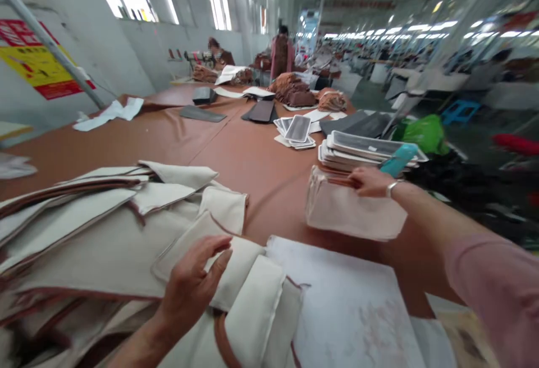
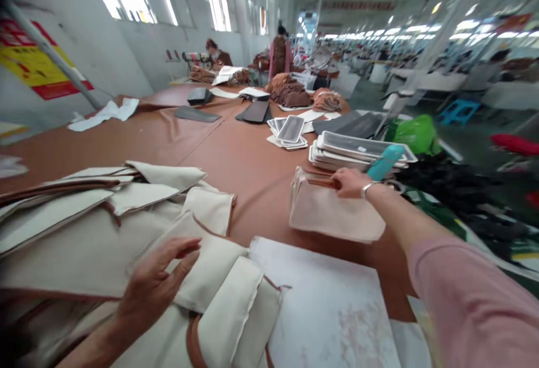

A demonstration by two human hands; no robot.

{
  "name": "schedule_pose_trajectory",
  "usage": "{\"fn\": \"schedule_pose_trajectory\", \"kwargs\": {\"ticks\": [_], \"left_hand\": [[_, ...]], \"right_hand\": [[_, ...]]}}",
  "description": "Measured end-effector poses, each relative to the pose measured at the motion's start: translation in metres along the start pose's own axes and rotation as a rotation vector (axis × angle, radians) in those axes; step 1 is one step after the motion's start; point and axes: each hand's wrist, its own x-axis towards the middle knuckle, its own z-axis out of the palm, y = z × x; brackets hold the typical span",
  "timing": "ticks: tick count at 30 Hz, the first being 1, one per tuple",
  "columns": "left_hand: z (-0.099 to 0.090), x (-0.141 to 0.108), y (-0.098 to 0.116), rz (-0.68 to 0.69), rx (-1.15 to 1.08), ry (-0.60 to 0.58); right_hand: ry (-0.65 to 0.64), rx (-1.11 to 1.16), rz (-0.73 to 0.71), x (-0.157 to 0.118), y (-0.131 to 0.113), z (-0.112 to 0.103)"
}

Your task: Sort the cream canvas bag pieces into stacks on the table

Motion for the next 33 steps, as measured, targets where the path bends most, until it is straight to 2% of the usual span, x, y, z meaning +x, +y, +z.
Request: {"fn": "schedule_pose_trajectory", "kwargs": {"ticks": [3,5,7,9,11,13,15,16,17,19,21,23,25,28,31,33], "left_hand": [[-0.007,-0.072,-0.015,-0.027,0.149,-0.130],[-0.010,-0.113,-0.018,-0.025,0.244,-0.210],[-0.011,-0.142,-0.015,-0.017,0.279,-0.285],[-0.009,-0.159,-0.011,-0.010,0.271,-0.341],[-0.008,-0.166,-0.009,-0.032,0.274,-0.362],[-0.009,-0.167,-0.012,-0.080,0.297,-0.360],[-0.014,-0.168,-0.018,-0.109,0.305,-0.425],[-0.016,-0.169,-0.020,-0.095,0.296,-0.498],[-0.017,-0.169,-0.023,-0.055,0.275,-0.585],[-0.015,-0.167,-0.025,0.069,0.218,-0.746],[-0.008,-0.160,-0.025,0.177,0.169,-0.825],[-0.002,-0.150,-0.025,0.222,0.145,-0.844],[0.000,-0.141,-0.026,0.249,0.161,-0.843],[-0.008,-0.134,-0.028,0.353,0.175,-0.805],[-0.023,-0.135,-0.024,0.473,0.162,-0.770],[-0.034,-0.134,-0.018,0.505,0.203,-0.749]], "right_hand": [[0.048,0.004,0.044,0.033,-0.010,0.074],[0.019,0.014,0.045,0.031,-0.026,0.125],[0.005,0.008,0.054,0.019,-0.042,0.161],[0.055,-0.012,0.070,0.001,-0.062,0.176],[0.141,-0.034,0.021,-0.022,-0.091,0.175],[0.223,-0.040,-0.237,-0.052,-0.134,0.171],[0.274,-0.015,-0.733,-0.085,-0.186,0.174],[0.238,-0.010,-0.898,-0.100,-0.210,0.179],[0.222,-0.003,-0.959,-0.112,-0.232,0.185],[0.175,-0.006,-0.965,-0.126,-0.265,0.195],[0.151,-0.020,-0.929,-0.128,-0.278,0.191],[0.153,-0.070,-0.916,-0.126,-0.278,0.168],[0.159,-0.153,-0.866,-0.127,-0.268,0.133],[0.137,-0.206,-0.632,-0.136,-0.245,0.074],[0.144,-0.012,-0.390,-0.146,-0.218,0.028],[0.140,0.219,-0.272,-0.151,-0.202,0.010]]}}
